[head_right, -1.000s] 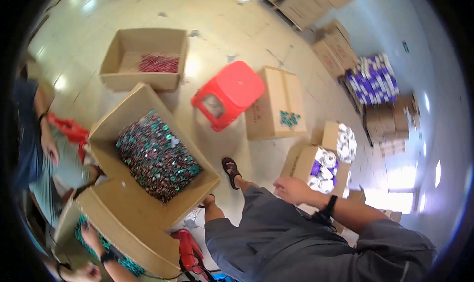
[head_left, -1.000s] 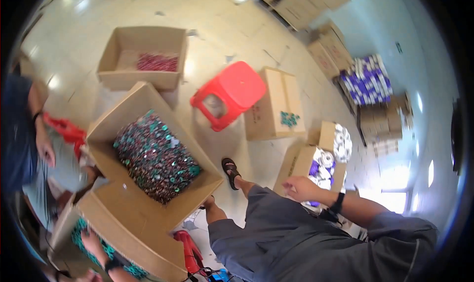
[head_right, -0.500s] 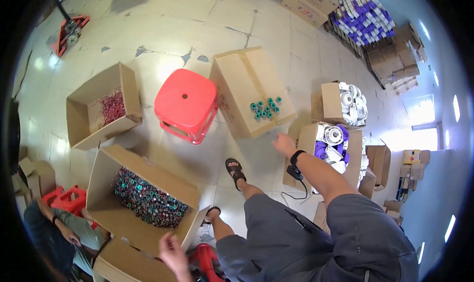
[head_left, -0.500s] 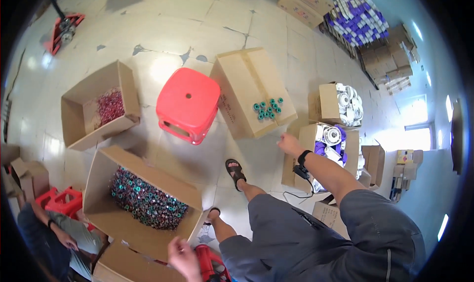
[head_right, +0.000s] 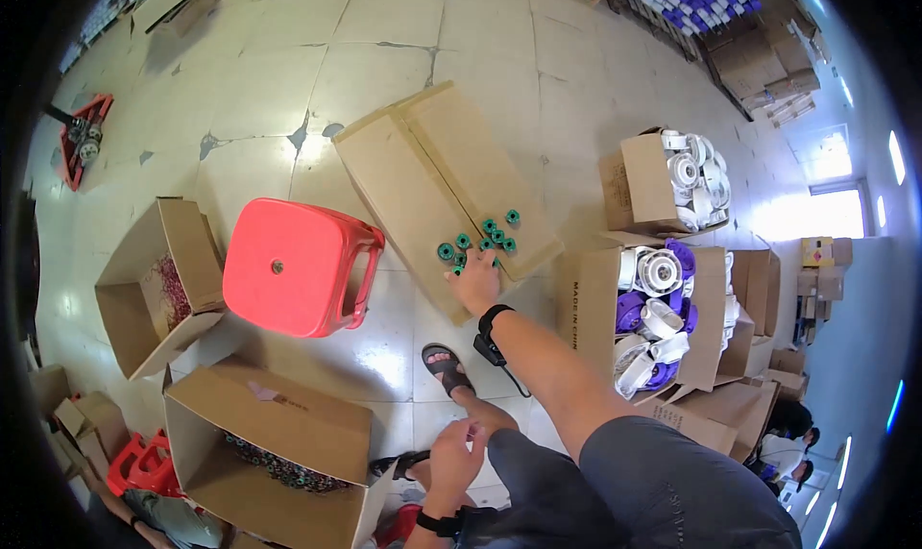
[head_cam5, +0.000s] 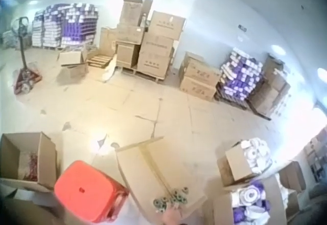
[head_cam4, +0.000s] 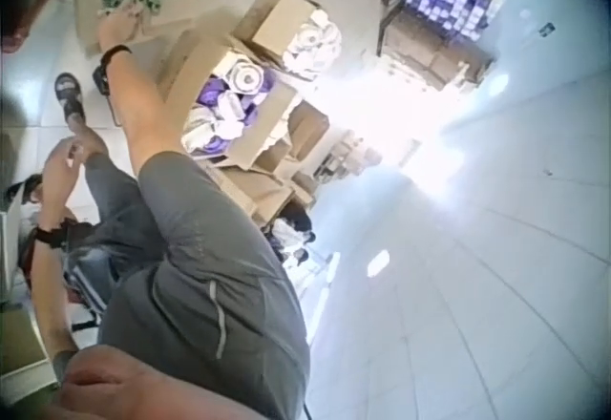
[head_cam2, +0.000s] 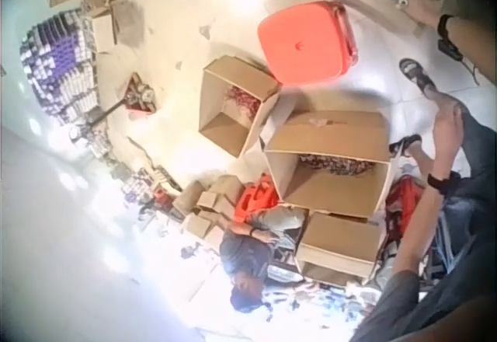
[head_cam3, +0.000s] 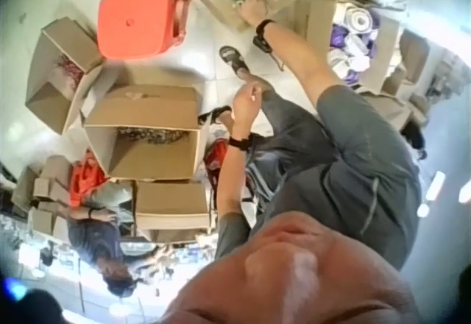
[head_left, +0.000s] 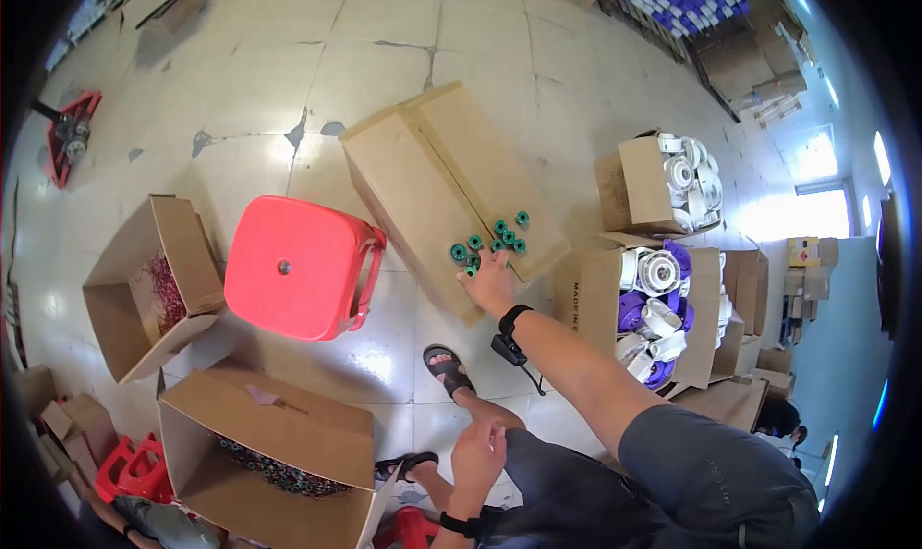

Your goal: Assembling small plastic components into larger units by hand in an industrial factory setting.

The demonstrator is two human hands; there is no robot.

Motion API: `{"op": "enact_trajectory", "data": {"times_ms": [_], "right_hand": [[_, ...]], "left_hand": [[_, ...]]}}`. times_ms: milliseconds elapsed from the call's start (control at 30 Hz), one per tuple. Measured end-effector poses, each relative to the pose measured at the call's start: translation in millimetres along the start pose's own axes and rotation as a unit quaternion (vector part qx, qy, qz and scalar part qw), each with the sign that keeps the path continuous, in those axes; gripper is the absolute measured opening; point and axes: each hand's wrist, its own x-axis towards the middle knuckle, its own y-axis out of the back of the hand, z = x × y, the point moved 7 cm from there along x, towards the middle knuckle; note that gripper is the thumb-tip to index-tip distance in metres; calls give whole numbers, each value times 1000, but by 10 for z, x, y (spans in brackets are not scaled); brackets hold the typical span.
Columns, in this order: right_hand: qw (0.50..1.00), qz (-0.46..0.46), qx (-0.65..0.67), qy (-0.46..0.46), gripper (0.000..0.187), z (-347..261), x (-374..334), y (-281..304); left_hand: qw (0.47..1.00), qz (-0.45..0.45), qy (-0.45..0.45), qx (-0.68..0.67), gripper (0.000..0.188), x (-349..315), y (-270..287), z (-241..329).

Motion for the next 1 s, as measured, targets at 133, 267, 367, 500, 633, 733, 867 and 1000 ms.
{"op": "enact_trajectory", "data": {"times_ms": [133, 267, 367, 500, 633, 733, 867, 1000], "right_hand": [[999, -8, 43, -32, 67, -119, 9, 2], [992, 11, 99, -77, 63, 32, 83, 5], [991, 1, 119, -67, 59, -21, 52, -24], [989, 36, 133, -50, 52, 138, 125, -125], [987, 45, 151, -30, 44, 278, 154, -179], [982, 74, 172, -14, 39, 267, 38, -103], [975, 71, 210, -8, 38, 533, -297, 5], [976, 60, 207, 15, 40, 899, -664, 255]], "left_hand": [[999, -17, -5, 30, 17, 106, -84, -160], [997, -40, -1, 63, 18, 425, -25, -223], [995, -41, 6, 85, 17, 733, 121, -273], [996, -31, -6, 83, 17, 1259, 183, -191], [992, 7, -27, 123, 17, 1813, 185, -76], [980, 43, -11, 192, 26, 2227, 218, -38], [951, 114, -96, 269, 37, 2840, -29, 126], [914, 114, -146, 360, 38, 3340, -318, 271]]}}
